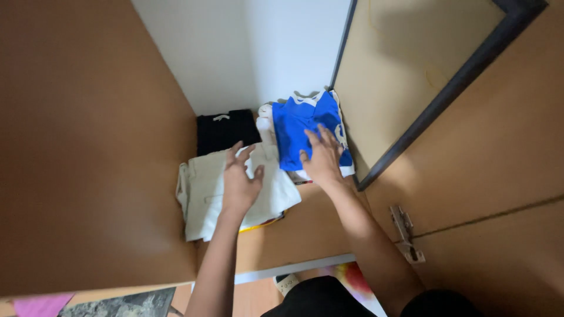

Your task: The person irons a blue polo shirt and a pink t-shirt on a bed, then folds each item neatly. After folding, the person places the clothes into a wooden closet shelf.

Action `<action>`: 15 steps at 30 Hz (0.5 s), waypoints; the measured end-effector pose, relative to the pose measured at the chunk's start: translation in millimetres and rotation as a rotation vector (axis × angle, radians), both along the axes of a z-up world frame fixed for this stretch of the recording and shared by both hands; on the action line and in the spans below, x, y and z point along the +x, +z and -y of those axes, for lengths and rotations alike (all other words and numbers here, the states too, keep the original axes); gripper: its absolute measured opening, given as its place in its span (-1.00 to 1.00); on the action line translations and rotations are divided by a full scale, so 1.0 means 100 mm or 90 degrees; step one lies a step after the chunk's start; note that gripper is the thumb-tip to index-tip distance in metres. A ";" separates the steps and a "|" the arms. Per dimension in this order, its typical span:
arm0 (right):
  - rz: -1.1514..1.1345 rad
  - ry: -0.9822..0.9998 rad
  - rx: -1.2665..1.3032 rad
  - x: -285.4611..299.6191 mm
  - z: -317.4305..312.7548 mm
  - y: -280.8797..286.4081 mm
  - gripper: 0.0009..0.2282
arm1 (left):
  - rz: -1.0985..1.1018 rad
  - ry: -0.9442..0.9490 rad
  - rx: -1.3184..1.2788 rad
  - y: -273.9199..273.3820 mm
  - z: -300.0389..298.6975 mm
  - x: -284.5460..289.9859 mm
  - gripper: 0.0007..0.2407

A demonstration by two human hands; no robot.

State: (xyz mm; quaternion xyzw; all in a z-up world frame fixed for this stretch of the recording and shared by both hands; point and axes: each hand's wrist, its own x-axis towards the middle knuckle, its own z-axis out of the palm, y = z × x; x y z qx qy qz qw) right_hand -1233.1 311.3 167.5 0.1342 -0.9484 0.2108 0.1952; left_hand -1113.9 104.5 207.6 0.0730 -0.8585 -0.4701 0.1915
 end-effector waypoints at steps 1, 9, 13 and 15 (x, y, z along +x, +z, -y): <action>0.003 0.036 -0.019 0.12 0.06 0.03 -0.46 | -0.067 0.007 -0.001 -0.06 0.08 0.10 -0.56; -0.020 0.327 -0.202 1.45 0.68 0.62 -0.60 | -0.181 0.075 -0.003 0.24 0.47 1.55 -0.67; 0.080 0.468 -0.312 2.19 1.06 0.81 -0.67 | -0.207 0.084 0.064 0.36 0.63 2.44 -0.73; 0.130 0.518 -0.348 2.53 1.25 0.86 -0.68 | -0.195 0.115 0.070 0.42 0.73 2.86 -0.75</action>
